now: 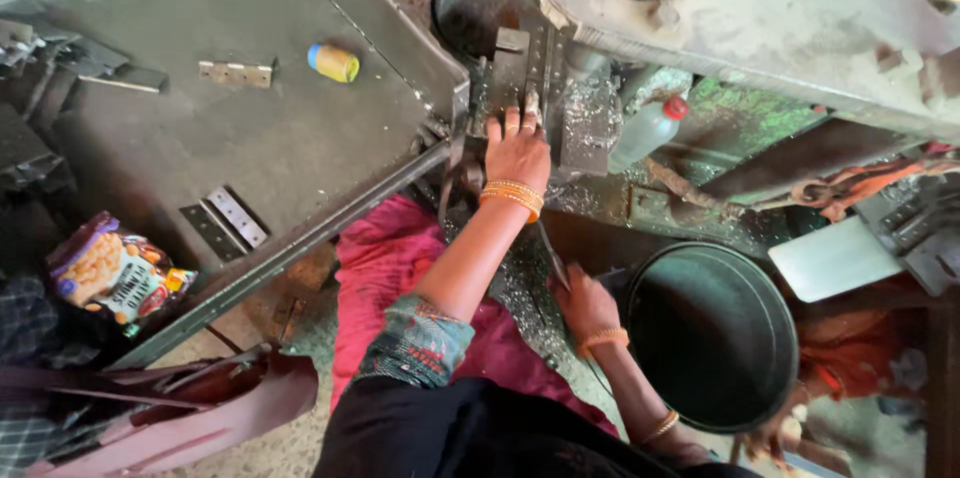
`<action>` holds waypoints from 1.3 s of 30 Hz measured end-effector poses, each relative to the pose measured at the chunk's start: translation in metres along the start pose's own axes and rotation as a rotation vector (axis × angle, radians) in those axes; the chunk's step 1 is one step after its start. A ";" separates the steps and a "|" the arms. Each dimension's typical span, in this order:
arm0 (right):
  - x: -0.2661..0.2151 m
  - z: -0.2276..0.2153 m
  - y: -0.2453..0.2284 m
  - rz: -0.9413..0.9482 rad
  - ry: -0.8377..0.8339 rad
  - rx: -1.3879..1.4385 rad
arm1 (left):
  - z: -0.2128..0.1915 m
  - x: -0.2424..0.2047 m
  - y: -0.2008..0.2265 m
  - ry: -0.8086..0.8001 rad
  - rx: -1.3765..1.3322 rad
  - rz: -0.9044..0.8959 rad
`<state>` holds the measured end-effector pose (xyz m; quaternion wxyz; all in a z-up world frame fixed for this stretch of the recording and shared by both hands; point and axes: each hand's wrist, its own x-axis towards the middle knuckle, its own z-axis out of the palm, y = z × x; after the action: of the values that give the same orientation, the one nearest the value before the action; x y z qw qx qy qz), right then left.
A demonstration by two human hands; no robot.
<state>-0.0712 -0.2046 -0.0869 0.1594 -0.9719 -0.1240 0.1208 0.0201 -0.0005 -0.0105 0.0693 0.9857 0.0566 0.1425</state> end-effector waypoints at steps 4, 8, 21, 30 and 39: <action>-0.016 0.008 0.013 -0.091 0.020 0.099 | 0.008 -0.013 0.011 -0.040 0.037 -0.007; -0.002 0.019 0.010 -0.024 -0.060 0.092 | 0.002 -0.007 -0.003 -0.129 0.004 -0.037; 0.007 0.056 0.041 -0.353 0.035 -0.231 | -0.021 0.018 0.002 -0.201 0.098 -0.024; 0.004 0.031 0.021 -0.075 -0.024 0.039 | -0.006 0.031 -0.002 -0.191 0.008 -0.083; -0.027 0.020 0.002 -0.025 -0.071 -0.039 | -0.010 0.037 -0.002 -0.195 0.112 -0.032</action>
<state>-0.1016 -0.2083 -0.1003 0.1374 -0.9684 -0.1440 0.1506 0.0525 0.0073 0.0085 0.0217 0.9962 0.0732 0.0413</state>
